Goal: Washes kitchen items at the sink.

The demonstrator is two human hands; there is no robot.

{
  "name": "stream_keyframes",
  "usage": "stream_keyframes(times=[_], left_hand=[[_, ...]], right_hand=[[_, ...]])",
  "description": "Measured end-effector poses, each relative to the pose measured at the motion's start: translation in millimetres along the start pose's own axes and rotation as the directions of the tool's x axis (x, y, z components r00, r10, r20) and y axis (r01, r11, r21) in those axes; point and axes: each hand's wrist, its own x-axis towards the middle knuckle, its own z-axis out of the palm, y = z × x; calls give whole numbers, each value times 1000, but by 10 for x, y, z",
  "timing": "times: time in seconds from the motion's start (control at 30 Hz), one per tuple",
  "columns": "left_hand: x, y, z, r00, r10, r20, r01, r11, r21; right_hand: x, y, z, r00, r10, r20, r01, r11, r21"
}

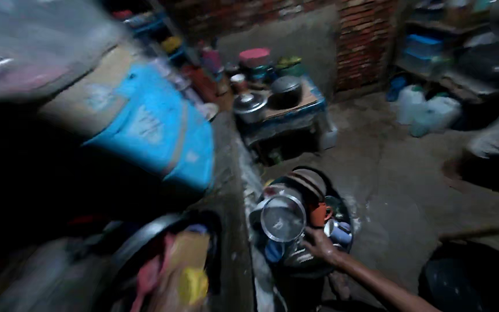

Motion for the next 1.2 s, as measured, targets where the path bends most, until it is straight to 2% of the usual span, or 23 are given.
stream_keyframes(times=[0.17, 0.3, 0.5, 0.63, 0.8, 0.93, 1.03, 1.2], left_hand=[[-538, 34, -350, 975, -213, -63, 209, 976, -64], [-963, -149, -465, 942, -315, -113, 301, 945, -123], [-1380, -393, -431, 897, -422, -131, 400, 902, -165], [-1556, -506, -393, 876, -464, -130, 436, 879, -194], [-1752, -627, -414, 862, -477, -171, 434, 869, -238], [-1868, -694, -508, 830, -523, -195, 475, 845, -246], [-1935, -736, -563, 807, -546, -224, 493, 833, -251], [-1947, -803, -627, 788, -562, -251, 502, 823, -268]], right_hand=[[96, -394, 62, 986, -148, 80, 144, 988, 57], [210, -847, 216, 938, -236, 254, 214, 971, 110], [275, -1408, 715, 842, -386, 377, 413, 911, 9], [172, -1621, 1103, 822, -418, 387, 494, 861, -120], [131, -1659, 1537, 699, -517, 494, 688, 673, -271], [138, -1858, 1845, 623, -357, 696, 764, 468, -444], [150, -2106, 2189, 561, -233, 794, 810, 350, -470], [187, -2357, 3041, 445, -124, 887, 872, 285, -398]])
